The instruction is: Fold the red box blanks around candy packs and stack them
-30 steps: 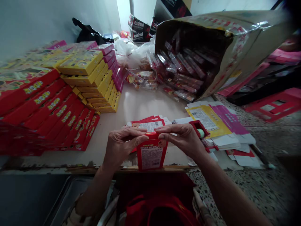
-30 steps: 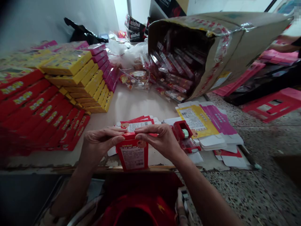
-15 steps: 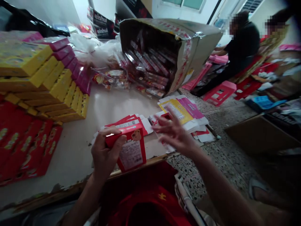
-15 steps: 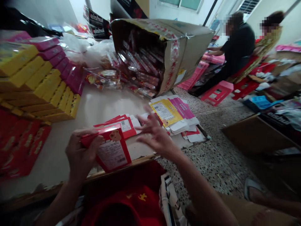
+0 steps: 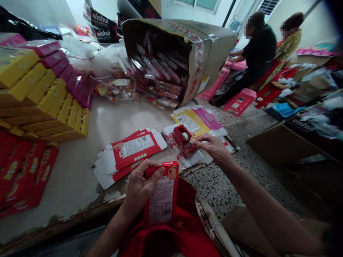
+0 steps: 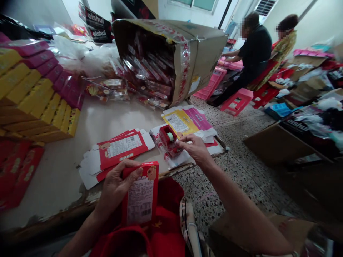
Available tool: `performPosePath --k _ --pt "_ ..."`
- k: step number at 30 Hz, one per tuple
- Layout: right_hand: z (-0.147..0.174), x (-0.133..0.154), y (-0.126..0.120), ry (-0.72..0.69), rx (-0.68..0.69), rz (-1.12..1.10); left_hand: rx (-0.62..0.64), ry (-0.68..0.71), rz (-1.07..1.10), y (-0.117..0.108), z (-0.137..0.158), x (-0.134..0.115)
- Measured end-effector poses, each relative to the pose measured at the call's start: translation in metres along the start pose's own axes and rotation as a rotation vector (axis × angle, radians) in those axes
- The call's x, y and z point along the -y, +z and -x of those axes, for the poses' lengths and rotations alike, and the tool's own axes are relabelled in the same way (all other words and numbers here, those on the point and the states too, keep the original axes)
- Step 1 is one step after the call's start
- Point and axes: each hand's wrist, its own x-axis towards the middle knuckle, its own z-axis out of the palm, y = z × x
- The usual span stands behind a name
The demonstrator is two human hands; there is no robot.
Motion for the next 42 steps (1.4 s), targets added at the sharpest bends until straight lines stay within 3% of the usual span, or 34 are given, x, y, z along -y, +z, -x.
performPosePath --k 2,4,7,9,14,19,21,23,26,28,32,36,39,42 --pt "0.015 0.002 -0.001 -0.029 -0.094 -0.044 0.049 -0.125 0.088 0.001 -0.004 -0.003" --pt "0.034 -0.001 -0.003 0.051 -0.109 -0.130 0.083 -0.209 0.163 0.003 -0.008 -0.005" --pt "0.057 -0.014 0.001 0.264 -0.072 -0.310 0.102 -0.205 0.167 0.010 -0.014 -0.006" --pt "0.061 -0.024 0.007 0.329 -0.061 -0.373 0.105 -0.175 0.114 0.014 -0.016 -0.007" --pt "0.044 -0.047 0.018 0.257 -0.071 -0.330 0.084 -0.103 0.002 0.023 -0.016 -0.006" --pt "0.039 -0.051 -0.007 0.178 -0.080 -0.154 0.115 -0.071 0.055 0.032 -0.020 0.000" --pt "0.045 -0.034 -0.022 0.100 0.030 -0.065 0.130 -0.105 0.073 0.037 -0.023 0.001" --pt "0.048 -0.004 -0.029 -0.041 0.282 0.042 0.149 -0.144 0.084 0.041 -0.026 0.002" --pt "0.041 0.047 -0.021 -0.234 0.695 0.202 0.182 -0.142 0.076 0.047 -0.026 0.000" --pt "0.031 0.072 -0.007 -0.351 0.812 0.337 0.212 -0.103 0.069 0.050 -0.025 -0.001" --pt "0.012 0.094 0.021 -0.476 0.876 0.630 0.226 0.015 0.014 0.050 -0.025 0.001" --pt "0.001 0.092 0.034 -0.448 0.916 0.746 0.242 0.116 0.054 0.043 -0.021 0.002" --pt "-0.002 0.082 0.036 -0.329 0.915 0.674 0.292 0.064 0.078 0.036 -0.012 0.002" --pt "0.000 0.060 0.043 -0.104 0.835 0.339 0.385 -0.008 0.090 0.026 -0.005 0.003"
